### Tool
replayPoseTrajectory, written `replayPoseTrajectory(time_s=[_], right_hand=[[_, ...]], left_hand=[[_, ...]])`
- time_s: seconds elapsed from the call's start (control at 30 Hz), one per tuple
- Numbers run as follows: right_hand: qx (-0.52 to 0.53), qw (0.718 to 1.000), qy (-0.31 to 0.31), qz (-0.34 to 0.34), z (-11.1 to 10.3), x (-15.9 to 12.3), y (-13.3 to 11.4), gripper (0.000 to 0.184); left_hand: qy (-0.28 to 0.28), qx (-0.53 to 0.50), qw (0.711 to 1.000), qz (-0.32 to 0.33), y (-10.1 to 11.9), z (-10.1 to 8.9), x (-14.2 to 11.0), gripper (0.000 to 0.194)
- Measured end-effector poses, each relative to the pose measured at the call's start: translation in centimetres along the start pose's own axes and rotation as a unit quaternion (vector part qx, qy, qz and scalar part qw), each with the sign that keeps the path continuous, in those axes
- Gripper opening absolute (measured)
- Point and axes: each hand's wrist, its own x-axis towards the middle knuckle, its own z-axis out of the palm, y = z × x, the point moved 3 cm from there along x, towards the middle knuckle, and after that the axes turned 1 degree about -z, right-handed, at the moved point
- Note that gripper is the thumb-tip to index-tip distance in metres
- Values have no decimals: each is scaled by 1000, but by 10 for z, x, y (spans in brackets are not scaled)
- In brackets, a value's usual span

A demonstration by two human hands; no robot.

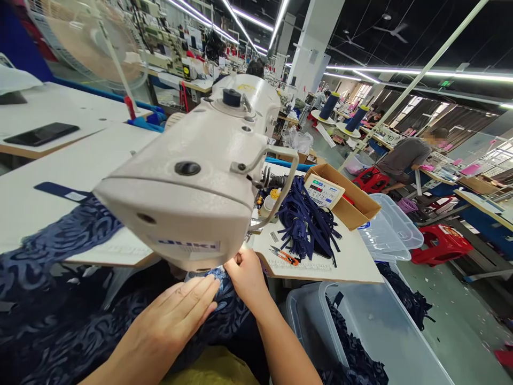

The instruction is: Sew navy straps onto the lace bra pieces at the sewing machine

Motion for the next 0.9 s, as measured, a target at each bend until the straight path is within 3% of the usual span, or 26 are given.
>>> replayPoseTrajectory(time_s=[0.27, 0.67, 0.9], right_hand=[[-89, 994, -41, -43, 1, 10, 0, 22], [16, 997, -14, -73, 2, 10, -19, 26], [-4, 997, 12, -75, 3, 13, -24, 35]], left_hand=[[0, 37, 999, -17, 5, -2, 5, 23], [-2, 41, 999, -24, 9, 3, 4, 23], [-10, 60, 998, -27, 11, 6, 2, 23]])
